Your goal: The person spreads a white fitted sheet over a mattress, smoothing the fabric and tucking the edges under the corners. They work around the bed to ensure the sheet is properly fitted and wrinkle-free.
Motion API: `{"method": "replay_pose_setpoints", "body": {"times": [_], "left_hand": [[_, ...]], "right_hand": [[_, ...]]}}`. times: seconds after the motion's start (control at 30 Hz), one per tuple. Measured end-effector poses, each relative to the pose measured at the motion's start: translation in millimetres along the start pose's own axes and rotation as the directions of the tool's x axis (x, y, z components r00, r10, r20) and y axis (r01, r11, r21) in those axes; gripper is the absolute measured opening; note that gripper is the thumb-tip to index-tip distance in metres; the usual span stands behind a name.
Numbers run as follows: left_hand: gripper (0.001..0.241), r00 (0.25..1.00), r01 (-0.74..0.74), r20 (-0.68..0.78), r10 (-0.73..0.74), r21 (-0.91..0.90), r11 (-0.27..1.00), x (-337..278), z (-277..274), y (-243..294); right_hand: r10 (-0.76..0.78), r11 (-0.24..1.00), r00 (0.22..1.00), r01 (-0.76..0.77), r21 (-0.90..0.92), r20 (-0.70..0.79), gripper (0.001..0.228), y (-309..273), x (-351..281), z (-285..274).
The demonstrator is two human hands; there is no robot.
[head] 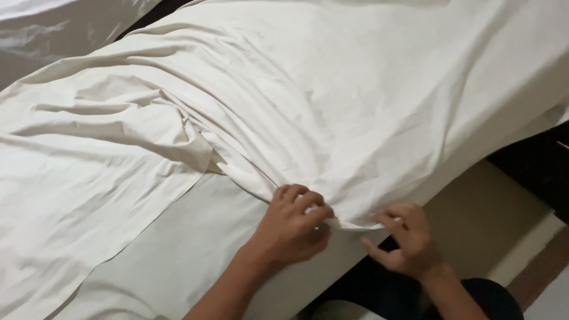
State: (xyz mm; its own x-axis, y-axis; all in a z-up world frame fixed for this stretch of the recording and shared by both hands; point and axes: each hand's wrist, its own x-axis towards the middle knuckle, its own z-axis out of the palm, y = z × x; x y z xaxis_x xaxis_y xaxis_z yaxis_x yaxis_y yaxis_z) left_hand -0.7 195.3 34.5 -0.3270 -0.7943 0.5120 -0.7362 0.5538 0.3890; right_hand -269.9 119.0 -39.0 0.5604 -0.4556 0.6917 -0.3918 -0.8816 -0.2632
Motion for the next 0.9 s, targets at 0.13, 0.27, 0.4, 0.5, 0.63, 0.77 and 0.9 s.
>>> {"method": "replay_pose_setpoints", "body": {"times": [0.13, 0.27, 0.4, 0.5, 0.63, 0.77, 0.9], "left_hand": [[0.039, 0.992, 0.07, -0.114, -0.052, 0.158, 0.985, -10, -7, -10], [0.035, 0.973, 0.138, -0.212, -0.092, 0.214, 0.967, -17, -2, -20], [0.03, 0.966, 0.147, -0.243, -0.084, 0.254, 0.956, -19, 1, -25], [0.025, 0.958, 0.146, -0.277, -0.071, 0.257, 0.955, -18, -4, -23], [0.022, 0.971, 0.079, -0.237, -0.029, 0.201, 0.977, -16, -15, -13], [0.02, 0.985, 0.08, -0.161, -0.065, 0.089, 0.993, -19, -11, -5], [0.022, 0.98, 0.166, -0.132, -0.151, 0.104, 0.981, -23, -1, -11]], "right_hand": [[-0.059, 0.997, 0.998, 0.057, 0.048, 0.023, 0.045, -27, 33, 12], [-0.03, 0.999, 0.991, 0.025, 0.044, 0.131, 0.032, -34, 51, 15], [-0.034, 0.996, 0.992, 0.024, 0.081, 0.123, 0.023, -31, 57, 17], [0.001, 0.989, 0.995, -0.016, 0.147, 0.104, 0.013, -22, 46, 21], [0.038, 0.972, 0.995, -0.058, 0.227, 0.094, 0.007, -12, 36, 18], [0.066, 0.974, 0.993, -0.085, 0.211, 0.098, 0.013, -17, 39, 9], [-0.038, 0.993, 0.986, 0.02, 0.115, 0.163, 0.037, -26, 52, 15]]}}
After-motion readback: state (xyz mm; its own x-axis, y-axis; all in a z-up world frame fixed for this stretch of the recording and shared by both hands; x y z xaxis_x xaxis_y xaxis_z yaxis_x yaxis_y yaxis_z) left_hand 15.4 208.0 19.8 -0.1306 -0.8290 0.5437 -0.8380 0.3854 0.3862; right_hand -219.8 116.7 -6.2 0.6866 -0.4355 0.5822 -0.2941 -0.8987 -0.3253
